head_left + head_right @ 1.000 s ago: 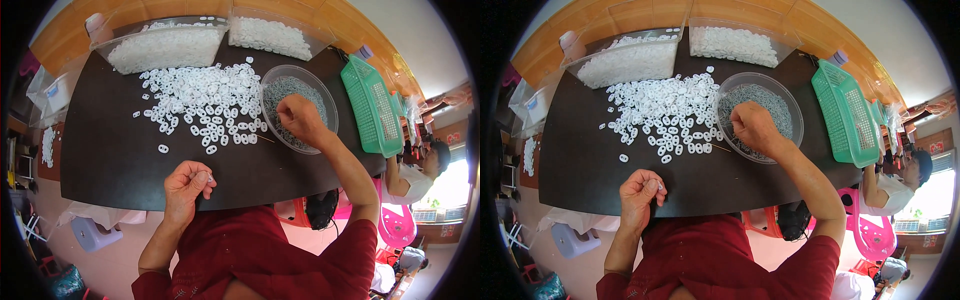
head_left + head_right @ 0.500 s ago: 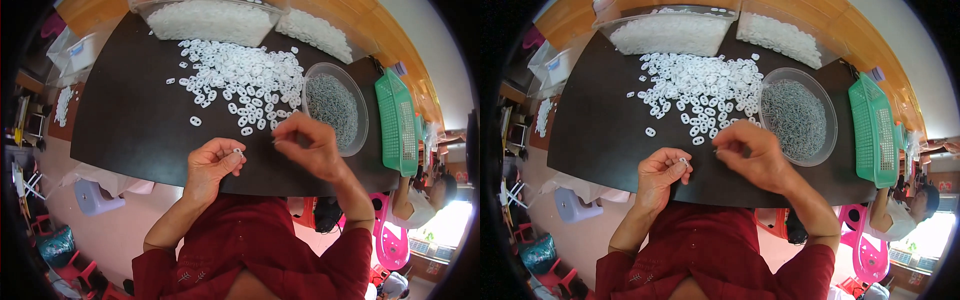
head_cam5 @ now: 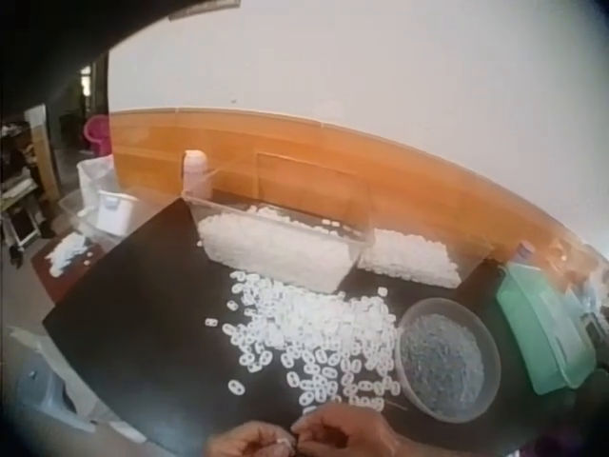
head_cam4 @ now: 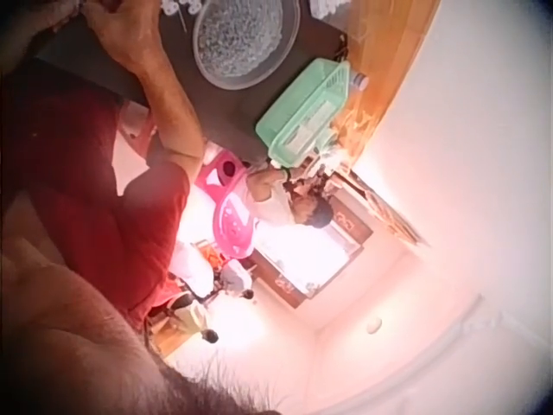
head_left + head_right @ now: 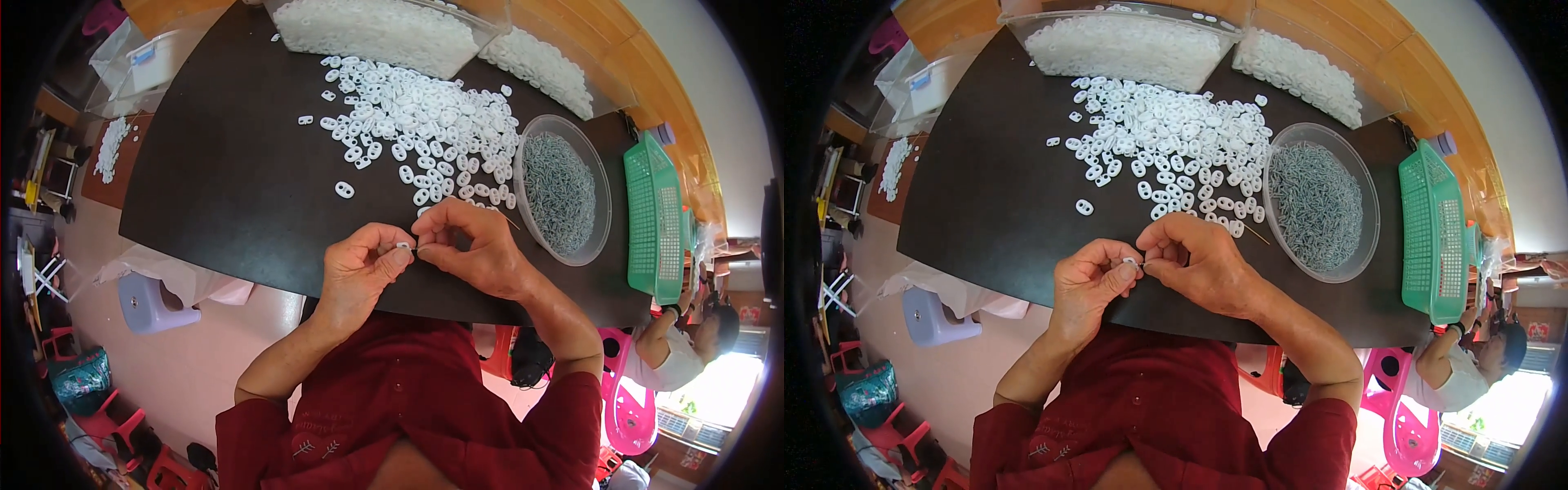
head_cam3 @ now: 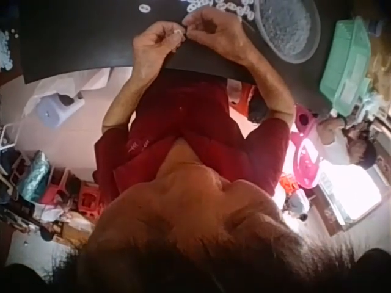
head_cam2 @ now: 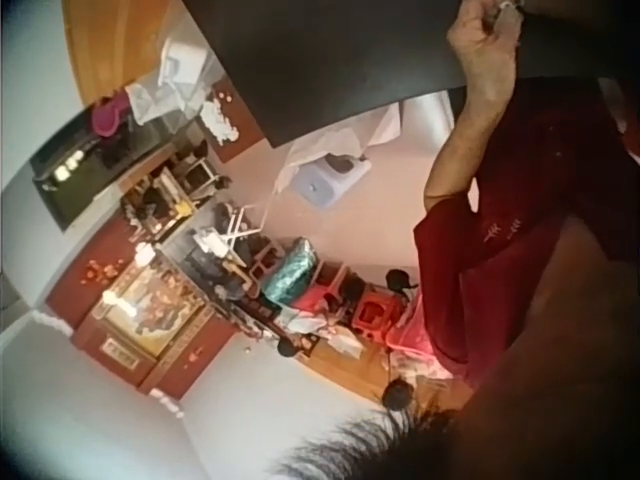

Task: Manually assembling small white plastic components by inserting tiny metal springs into them.

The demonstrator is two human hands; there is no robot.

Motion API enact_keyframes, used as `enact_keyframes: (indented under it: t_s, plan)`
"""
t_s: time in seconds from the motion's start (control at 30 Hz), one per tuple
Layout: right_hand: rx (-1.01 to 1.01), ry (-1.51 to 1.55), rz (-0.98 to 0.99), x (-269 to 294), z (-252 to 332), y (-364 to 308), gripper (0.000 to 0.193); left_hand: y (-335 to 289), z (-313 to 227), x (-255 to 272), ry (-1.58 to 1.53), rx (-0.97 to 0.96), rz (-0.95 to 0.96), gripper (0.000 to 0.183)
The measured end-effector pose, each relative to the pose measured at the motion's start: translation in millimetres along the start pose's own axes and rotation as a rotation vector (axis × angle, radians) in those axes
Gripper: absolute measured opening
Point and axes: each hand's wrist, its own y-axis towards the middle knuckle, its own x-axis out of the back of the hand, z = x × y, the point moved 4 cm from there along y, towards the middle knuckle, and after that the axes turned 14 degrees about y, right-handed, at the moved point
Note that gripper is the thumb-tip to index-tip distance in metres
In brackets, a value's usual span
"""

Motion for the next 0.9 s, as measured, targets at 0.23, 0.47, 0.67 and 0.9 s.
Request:
enact_keyframes:
  t_s: [0.23,0.47,0.67,0.9]
  plan:
    - [-0.05,0.035,0.017,-3,3,1,0.018,-2,-1,-1,0.012,-0.047,0.002,0.012]
    - [-0.051,0.031,0.017,-5,1,2,0.019,-4,1,1,0.176,-0.101,-0.089,0.007]
    - [-0.045,0.106,-0.057,-8,-10,5,0.018,-5,-8,1,0.407,-0.305,-0.238,0.006]
    - [0.006,0.137,-0.099,-13,-11,7,0.016,-4,2,6,0.154,-0.155,-0.245,0.009]
